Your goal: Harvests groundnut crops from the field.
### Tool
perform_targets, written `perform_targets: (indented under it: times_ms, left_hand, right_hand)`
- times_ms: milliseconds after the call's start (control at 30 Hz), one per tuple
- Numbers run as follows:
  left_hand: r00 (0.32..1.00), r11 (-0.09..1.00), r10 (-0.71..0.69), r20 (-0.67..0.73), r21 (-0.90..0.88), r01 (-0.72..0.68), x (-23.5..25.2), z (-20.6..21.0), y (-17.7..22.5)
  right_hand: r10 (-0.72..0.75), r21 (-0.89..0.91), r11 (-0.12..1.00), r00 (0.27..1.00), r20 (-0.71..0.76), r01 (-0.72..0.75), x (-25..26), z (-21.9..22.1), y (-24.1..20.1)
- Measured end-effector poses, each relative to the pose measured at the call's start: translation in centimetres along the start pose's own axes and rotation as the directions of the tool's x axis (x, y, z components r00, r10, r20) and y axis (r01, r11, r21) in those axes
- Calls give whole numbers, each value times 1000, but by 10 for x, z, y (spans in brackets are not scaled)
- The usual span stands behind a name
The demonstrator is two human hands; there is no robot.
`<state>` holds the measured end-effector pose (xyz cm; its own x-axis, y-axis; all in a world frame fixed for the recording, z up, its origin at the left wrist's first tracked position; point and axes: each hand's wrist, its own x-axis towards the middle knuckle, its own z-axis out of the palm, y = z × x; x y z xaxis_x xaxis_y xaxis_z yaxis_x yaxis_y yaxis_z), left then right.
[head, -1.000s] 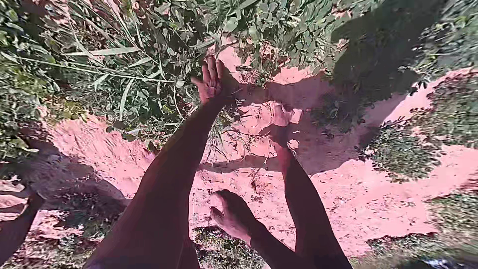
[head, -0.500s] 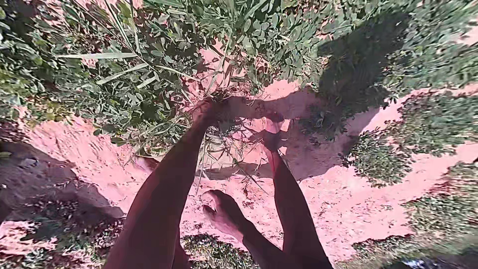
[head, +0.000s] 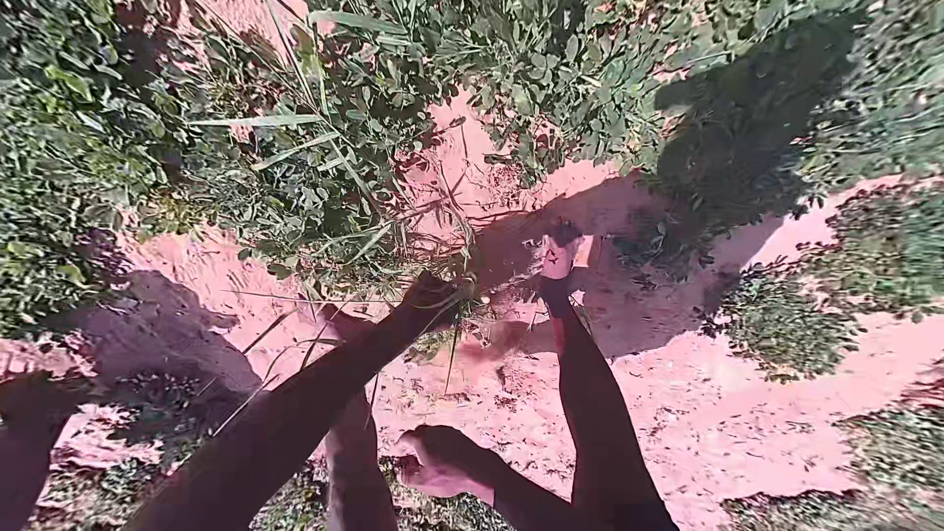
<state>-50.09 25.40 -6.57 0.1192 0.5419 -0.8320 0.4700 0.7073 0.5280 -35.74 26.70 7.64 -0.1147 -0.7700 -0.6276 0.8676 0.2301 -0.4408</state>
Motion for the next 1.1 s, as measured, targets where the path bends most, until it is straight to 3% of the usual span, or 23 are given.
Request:
perform_targets:
  times_ms: [33, 67, 133, 167, 233, 300, 367, 400, 500, 567, 633, 700, 800, 833, 900, 933, 1000, 1067, 1100]
  left_hand:
    - [975, 999, 48, -215, 4, -48, 23, -13, -16]
    - [943, 996, 63, -326, 79, -39, 49, -34, -34]
    - [870, 983, -27, -493, 145, 113, 94, -84, -73]
    - [852, 968, -142, -504, 107, 225, 109, -113, -87]
    - [799, 907, -374, -470, -6, 421, 124, -149, -107]
    - [734, 827, -544, -406, -114, 550, 131, -149, -115]
    - [706, 766, -638, -310, -162, 622, 127, -137, -115]
    - [712, 760, -649, -268, -180, 625, 128, -129, -117]
    - [785, 789, -606, -130, -222, 572, 120, -96, -110]
    - [828, 842, -529, -186, -238, 485, 102, -49, -89]
    - [823, 780, -566, 37, -298, 550, 73, -27, -44]
    - [818, 766, -565, 106, -302, 568, 73, -28, -18]
    - [921, 906, -262, 290, -256, 338, 51, -34, -3]
    - [917, 934, -121, 380, -269, 235, 30, -24, 7]
    - [807, 922, 37, 589, -332, 199, -38, 29, 43]
    - [801, 883, 29, 598, -391, 259, -75, 62, 51]
    - [830, 893, -124, 544, -303, 333, -99, 90, 46]
    - [855, 889, -288, 432, -211, 406, -94, 56, 27]
    - [843, 872, -347, 410, -190, 451, -94, 12, 19]
  right_hand:
    - [4, 4, 1000, 1000, 6, -4, 1, 2, 2]
    - [2, 11, 1000, 1000, -4, -2, 3, 3, 4]
    - [13, 42, 999, 998, -60, -11, 4, 4, 6]
    - [37, 48, 998, 995, -97, -33, -1, -3, 1]
    - [141, 54, 989, 981, -134, -134, -35, -44, -39]
    - [280, 42, 960, 957, -74, -277, -76, -92, -91]
    - [285, 68, 958, 956, -75, -280, -75, -90, -93]
    - [235, 104, 969, 965, -117, -224, -61, -73, -74]
    - [71, 124, 991, 963, -261, -40, -4, -16, 1]
    - [71, 123, 992, 966, -251, -41, 5, -14, 8]
    - [77, 129, 990, 972, -223, -49, 4, -9, 3]
    - [63, 109, 993, 976, -207, -41, 6, -9, 5]
    - [74, 90, 994, 988, -136, -62, 7, 2, 5]
    - [79, 50, 996, 991, -111, -74, 9, -1, 4]
    - [124, 22, 992, 992, 19, -124, 3, 8, -9]
    - [92, 37, 995, 992, 81, -95, 1, 18, -13]
    - [-8, 11, 1000, 988, 155, 7, 4, 24, -10]
    - [3, -85, 996, 980, 197, 14, 5, 26, -11]
    - [27, -130, 991, 978, 209, 0, 8, 23, -12]
